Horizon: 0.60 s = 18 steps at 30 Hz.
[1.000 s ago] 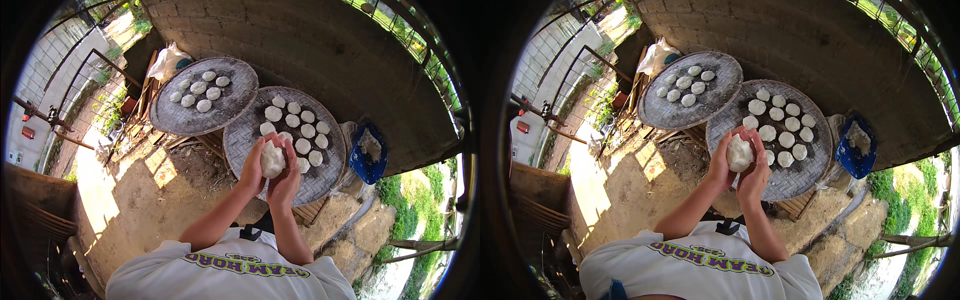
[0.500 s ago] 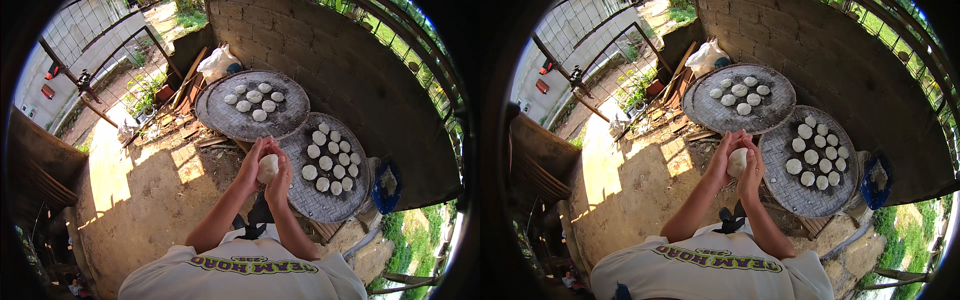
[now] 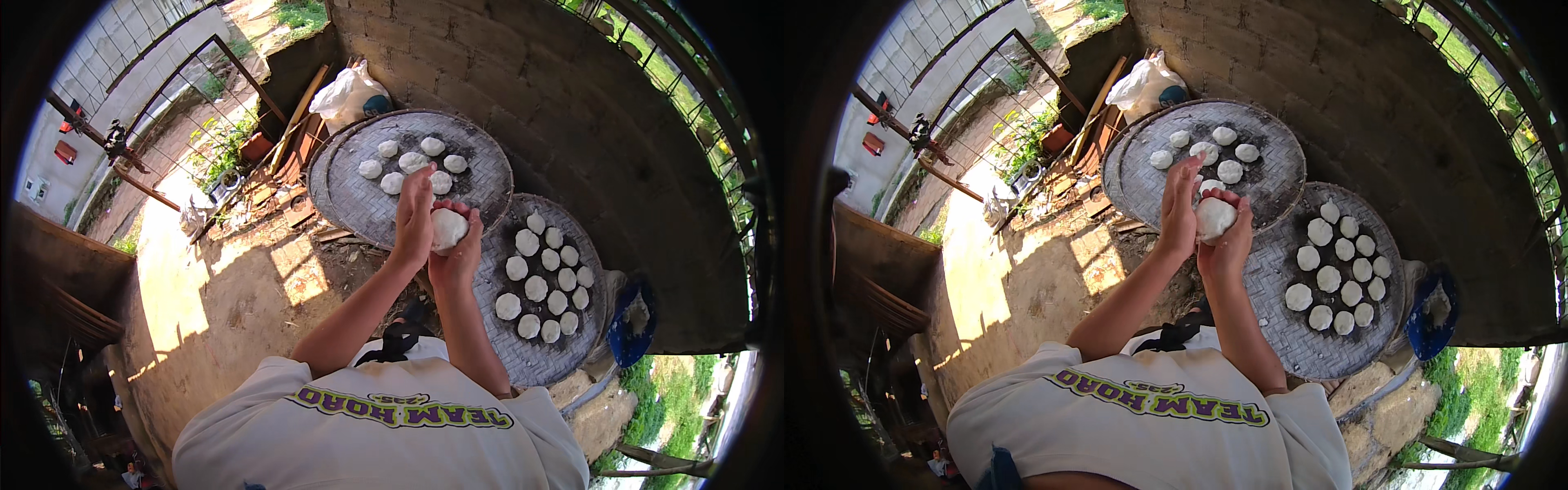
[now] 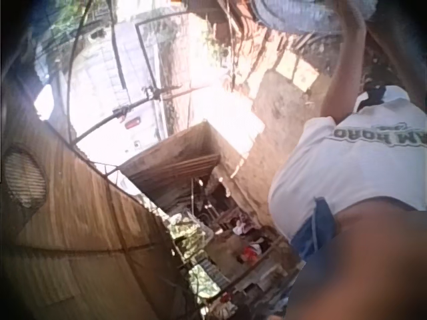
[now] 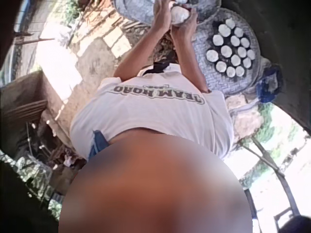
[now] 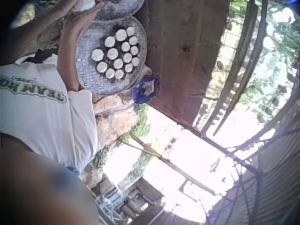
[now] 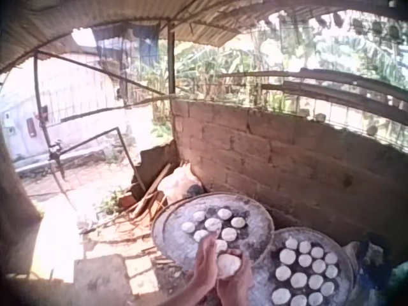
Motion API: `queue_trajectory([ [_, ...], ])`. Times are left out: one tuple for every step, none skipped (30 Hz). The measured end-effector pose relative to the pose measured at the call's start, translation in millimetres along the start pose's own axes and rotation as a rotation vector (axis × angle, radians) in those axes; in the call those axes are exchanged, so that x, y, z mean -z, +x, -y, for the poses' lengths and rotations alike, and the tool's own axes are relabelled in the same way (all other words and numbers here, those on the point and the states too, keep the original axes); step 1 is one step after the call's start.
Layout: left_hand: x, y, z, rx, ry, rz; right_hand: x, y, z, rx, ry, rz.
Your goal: The person repeatedly scoops white dough from a blue container, rolls it into round balls between their hands, and places them onto two round woven trays. The process continues until the trays are filled with uniformly shaped dough balls.
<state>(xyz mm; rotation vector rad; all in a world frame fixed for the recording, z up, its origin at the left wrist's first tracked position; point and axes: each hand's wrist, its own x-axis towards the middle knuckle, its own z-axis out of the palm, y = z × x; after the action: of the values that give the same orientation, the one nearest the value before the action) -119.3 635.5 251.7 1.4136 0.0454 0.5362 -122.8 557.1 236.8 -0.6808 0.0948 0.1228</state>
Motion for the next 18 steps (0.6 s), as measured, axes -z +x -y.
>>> queue_trajectory([
  [-1,9,4,0.149,-0.241,-0.020,-5,7,-1,0.029,0.068,-0.032],
  [0,18,8,0.278,-0.468,-0.005,-7,10,-2,0.110,0.076,0.126],
  [1,27,12,0.446,-0.683,0.041,-8,11,-2,0.123,-0.071,0.177],
  [5,37,15,0.625,-0.896,0.148,-9,13,-2,0.176,-0.150,0.130],
  [2,46,20,0.589,-0.847,0.261,-9,15,-1,0.185,-0.227,0.080],
  [1,53,24,0.584,-0.800,0.317,-8,20,1,0.202,-0.245,0.101],
  [-4,62,29,0.570,-0.784,0.315,-8,28,3,0.182,-0.254,0.057],
  [-8,68,32,0.473,-0.600,0.256,-8,41,5,0.156,-0.256,0.018],
  [-11,72,34,0.407,-0.423,0.163,-10,54,6,0.055,-0.071,-0.080],
  [-14,75,36,0.407,-0.370,-0.022,-12,67,5,-0.048,0.124,-0.167],
  [-14,78,37,0.326,-0.296,-0.073,-14,77,4,-0.123,0.282,-0.227],
  [-14,80,37,0.449,-0.449,-0.064,-15,82,-1,-0.042,0.251,-0.172],
  [-11,83,37,0.573,-0.567,0.018,-16,85,-5,0.026,0.139,-0.157],
  [-9,87,38,0.752,-0.683,0.064,-16,84,-11,0.136,0.012,-0.080],
  [-4,93,38,0.750,-0.864,0.200,-16,84,-16,0.239,-0.117,-0.010],
  [0,100,40,0.709,-0.920,0.378,-15,85,-21,0.297,-0.183,-0.018],
  [3,109,42,0.717,-0.964,0.417,-15,87,-25,0.358,-0.249,-0.024],
  [3,121,46,0.696,-0.792,0.468,-16,93,-28,0.424,-0.314,-0.031],
])
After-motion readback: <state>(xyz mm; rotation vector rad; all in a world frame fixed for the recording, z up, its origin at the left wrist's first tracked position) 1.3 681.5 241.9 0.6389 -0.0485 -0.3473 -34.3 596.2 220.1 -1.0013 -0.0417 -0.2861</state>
